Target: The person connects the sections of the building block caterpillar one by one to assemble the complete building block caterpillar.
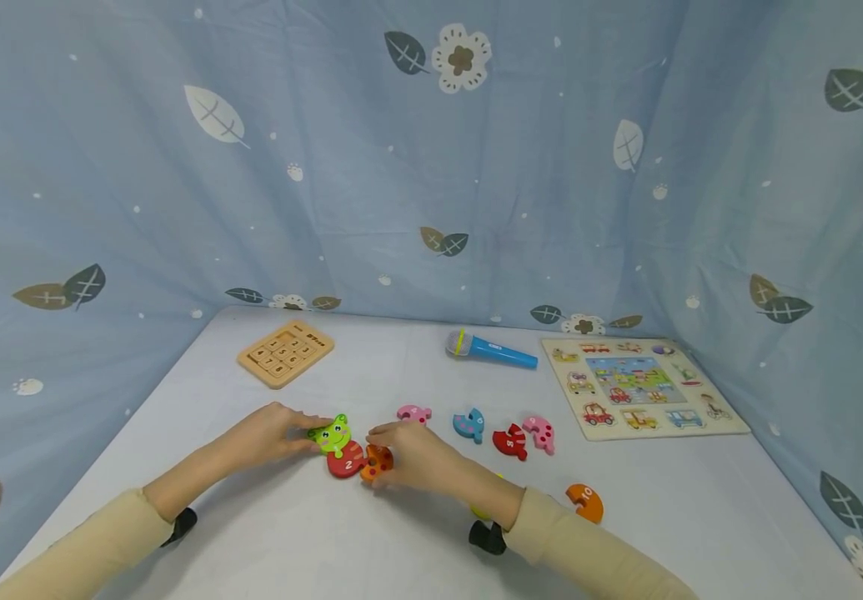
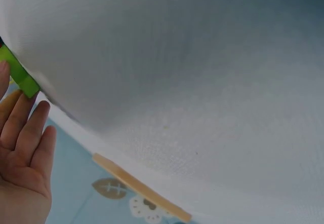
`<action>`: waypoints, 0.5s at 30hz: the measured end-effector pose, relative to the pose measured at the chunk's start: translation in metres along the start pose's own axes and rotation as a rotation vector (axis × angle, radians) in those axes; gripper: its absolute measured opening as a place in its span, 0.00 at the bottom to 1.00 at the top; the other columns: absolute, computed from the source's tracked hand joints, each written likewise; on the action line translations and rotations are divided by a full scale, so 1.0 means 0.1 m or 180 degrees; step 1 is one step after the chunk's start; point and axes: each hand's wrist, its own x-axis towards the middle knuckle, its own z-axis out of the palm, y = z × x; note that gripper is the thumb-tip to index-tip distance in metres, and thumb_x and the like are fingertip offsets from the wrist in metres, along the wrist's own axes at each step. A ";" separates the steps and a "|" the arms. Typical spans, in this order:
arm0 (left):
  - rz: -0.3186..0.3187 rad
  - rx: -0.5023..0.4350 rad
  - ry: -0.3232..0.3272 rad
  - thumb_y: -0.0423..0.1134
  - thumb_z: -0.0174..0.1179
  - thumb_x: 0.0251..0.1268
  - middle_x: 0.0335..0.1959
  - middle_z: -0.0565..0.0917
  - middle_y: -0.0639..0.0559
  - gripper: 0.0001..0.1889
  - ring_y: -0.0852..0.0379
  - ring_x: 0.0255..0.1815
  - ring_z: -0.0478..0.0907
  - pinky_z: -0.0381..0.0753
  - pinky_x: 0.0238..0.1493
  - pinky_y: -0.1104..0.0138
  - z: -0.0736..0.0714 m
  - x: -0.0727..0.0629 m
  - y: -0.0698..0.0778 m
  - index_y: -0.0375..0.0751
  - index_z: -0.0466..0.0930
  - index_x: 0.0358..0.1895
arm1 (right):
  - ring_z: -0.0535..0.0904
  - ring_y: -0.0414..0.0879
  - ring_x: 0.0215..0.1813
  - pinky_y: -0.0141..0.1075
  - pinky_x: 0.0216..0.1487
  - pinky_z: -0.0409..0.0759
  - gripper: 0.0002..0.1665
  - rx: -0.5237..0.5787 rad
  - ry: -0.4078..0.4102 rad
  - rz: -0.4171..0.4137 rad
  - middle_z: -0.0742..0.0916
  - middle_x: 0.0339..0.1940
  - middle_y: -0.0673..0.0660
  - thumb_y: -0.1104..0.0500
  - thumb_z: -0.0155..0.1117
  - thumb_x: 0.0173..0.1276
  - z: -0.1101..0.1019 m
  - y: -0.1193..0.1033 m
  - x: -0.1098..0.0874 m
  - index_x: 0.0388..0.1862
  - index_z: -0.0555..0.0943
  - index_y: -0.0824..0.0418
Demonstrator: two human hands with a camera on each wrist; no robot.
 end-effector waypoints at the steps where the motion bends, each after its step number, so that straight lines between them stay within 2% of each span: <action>1: -0.0007 -0.0013 -0.0001 0.50 0.67 0.58 0.48 0.85 0.47 0.23 0.49 0.48 0.83 0.84 0.43 0.61 0.00 0.00 0.00 0.44 0.84 0.54 | 0.77 0.43 0.61 0.29 0.58 0.76 0.34 -0.0017 0.0001 0.0000 0.83 0.57 0.52 0.48 0.78 0.53 0.00 0.00 0.01 0.57 0.82 0.62; 9: -0.0070 -0.0026 0.0000 0.50 0.68 0.57 0.48 0.85 0.46 0.23 0.59 0.43 0.83 0.80 0.34 0.71 0.00 0.00 0.02 0.44 0.84 0.54 | 0.76 0.43 0.62 0.27 0.57 0.76 0.35 0.0011 -0.0034 0.0064 0.83 0.58 0.52 0.48 0.78 0.52 0.00 0.00 0.07 0.58 0.81 0.61; 15: -0.0083 0.0004 0.0011 0.50 0.68 0.57 0.47 0.86 0.45 0.23 0.48 0.46 0.84 0.84 0.40 0.63 0.01 0.00 0.03 0.44 0.84 0.54 | 0.77 0.42 0.61 0.25 0.55 0.76 0.35 -0.0044 -0.0055 0.0015 0.83 0.57 0.51 0.47 0.78 0.51 -0.01 0.01 0.08 0.57 0.82 0.60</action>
